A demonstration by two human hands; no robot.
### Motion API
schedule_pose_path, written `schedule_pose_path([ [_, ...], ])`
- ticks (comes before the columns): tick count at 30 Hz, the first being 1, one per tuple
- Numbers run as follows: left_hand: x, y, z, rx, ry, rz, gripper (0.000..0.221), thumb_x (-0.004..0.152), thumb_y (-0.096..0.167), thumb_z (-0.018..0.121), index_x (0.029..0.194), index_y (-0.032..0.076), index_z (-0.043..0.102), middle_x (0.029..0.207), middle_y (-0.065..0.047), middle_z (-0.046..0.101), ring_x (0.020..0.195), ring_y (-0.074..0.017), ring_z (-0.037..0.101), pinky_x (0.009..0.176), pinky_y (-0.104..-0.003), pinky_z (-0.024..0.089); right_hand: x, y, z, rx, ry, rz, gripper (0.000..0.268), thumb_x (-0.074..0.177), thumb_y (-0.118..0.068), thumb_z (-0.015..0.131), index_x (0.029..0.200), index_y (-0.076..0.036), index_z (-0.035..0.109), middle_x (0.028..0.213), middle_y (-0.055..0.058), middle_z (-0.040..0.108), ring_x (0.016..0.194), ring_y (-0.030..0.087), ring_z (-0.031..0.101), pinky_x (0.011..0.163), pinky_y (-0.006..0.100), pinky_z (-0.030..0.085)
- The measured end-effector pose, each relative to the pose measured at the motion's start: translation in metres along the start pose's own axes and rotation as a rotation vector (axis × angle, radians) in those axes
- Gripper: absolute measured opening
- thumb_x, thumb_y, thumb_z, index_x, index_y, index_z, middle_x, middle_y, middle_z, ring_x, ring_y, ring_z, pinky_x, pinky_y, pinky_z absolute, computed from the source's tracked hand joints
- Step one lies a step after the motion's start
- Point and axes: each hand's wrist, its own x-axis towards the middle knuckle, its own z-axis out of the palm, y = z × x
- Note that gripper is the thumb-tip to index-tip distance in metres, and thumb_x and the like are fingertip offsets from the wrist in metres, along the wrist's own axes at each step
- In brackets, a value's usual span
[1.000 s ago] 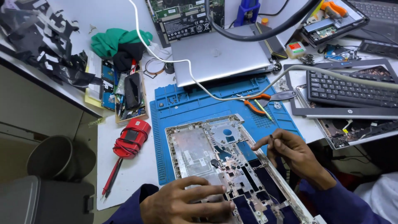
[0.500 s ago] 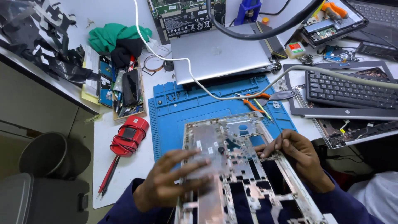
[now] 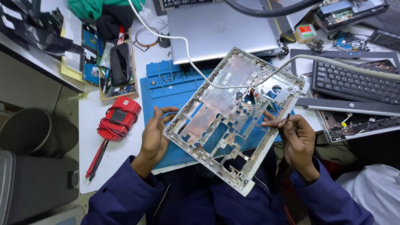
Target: Disassembling a laptop chassis and manipulating internal components using a small pry tool.
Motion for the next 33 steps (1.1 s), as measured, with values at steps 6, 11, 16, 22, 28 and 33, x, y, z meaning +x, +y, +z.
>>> schedule_pose_path([
  [6,-0.007,0.016,0.006,0.282,0.016,0.23,0.041,0.103,0.014,0.067,0.142,0.006,0.056,0.137,-0.015,0.063,0.128,-0.0219,0.062,0.105,-0.036,0.057,-0.006,-0.005,0.031,-0.201,-0.098,0.09,0.029,0.111,-0.017,0.048,0.092,0.003,0.056,0.106,0.031,0.075,0.126,0.047,0.065,0.109,0.059,0.049],
  [11,-0.014,0.029,0.009,0.506,-0.023,0.446,0.045,0.102,0.014,0.075,0.143,0.01,0.056,0.143,-0.012,0.057,0.14,-0.022,0.049,0.119,-0.046,0.043,-0.01,0.003,0.039,-0.286,-0.224,0.206,0.021,0.108,-0.011,0.052,0.094,0.003,0.061,0.103,0.027,0.077,0.115,0.038,0.071,0.1,0.052,0.054],
  [16,-0.003,0.015,-0.008,0.638,-0.024,0.537,0.047,0.096,0.011,0.083,0.138,0.011,0.061,0.144,-0.011,0.06,0.141,-0.0238,0.056,0.121,-0.046,0.042,-0.009,0.001,0.034,-0.342,-0.335,0.254,0.022,0.108,-0.01,0.051,0.094,0.004,0.06,0.109,0.03,0.076,0.116,0.042,0.073,0.102,0.051,0.053],
  [22,-0.014,0.027,0.012,0.927,0.004,0.503,0.041,0.085,-0.001,0.061,0.122,0.016,0.061,0.143,-0.013,0.054,0.146,-0.0331,0.049,0.122,-0.055,0.037,-0.008,-0.004,0.037,-0.127,-0.504,0.503,0.022,0.108,-0.02,0.047,0.096,-0.002,0.052,0.129,0.033,0.066,0.053,0.027,0.076,0.035,0.021,0.053],
  [28,-0.006,0.009,-0.001,1.304,-0.004,0.544,0.034,0.094,0.015,0.065,0.127,0.02,0.062,0.156,-0.012,0.045,0.156,-0.0466,0.023,0.124,-0.068,0.023,-0.01,-0.009,0.047,-0.258,-0.645,0.514,0.023,0.106,-0.021,0.046,0.095,-0.003,0.054,0.14,0.03,0.062,0.046,0.018,0.073,0.031,0.018,0.048],
  [33,-0.004,0.0,-0.009,1.629,-0.11,0.659,0.061,0.109,0.057,0.061,0.149,0.012,0.058,0.16,-0.024,0.041,0.155,-0.0527,0.017,0.126,-0.07,0.017,-0.019,-0.031,0.058,-0.626,-0.563,0.143,0.018,0.104,-0.006,0.052,0.093,0.005,0.06,0.115,0.028,0.067,0.07,0.022,0.071,0.065,0.028,0.061],
])
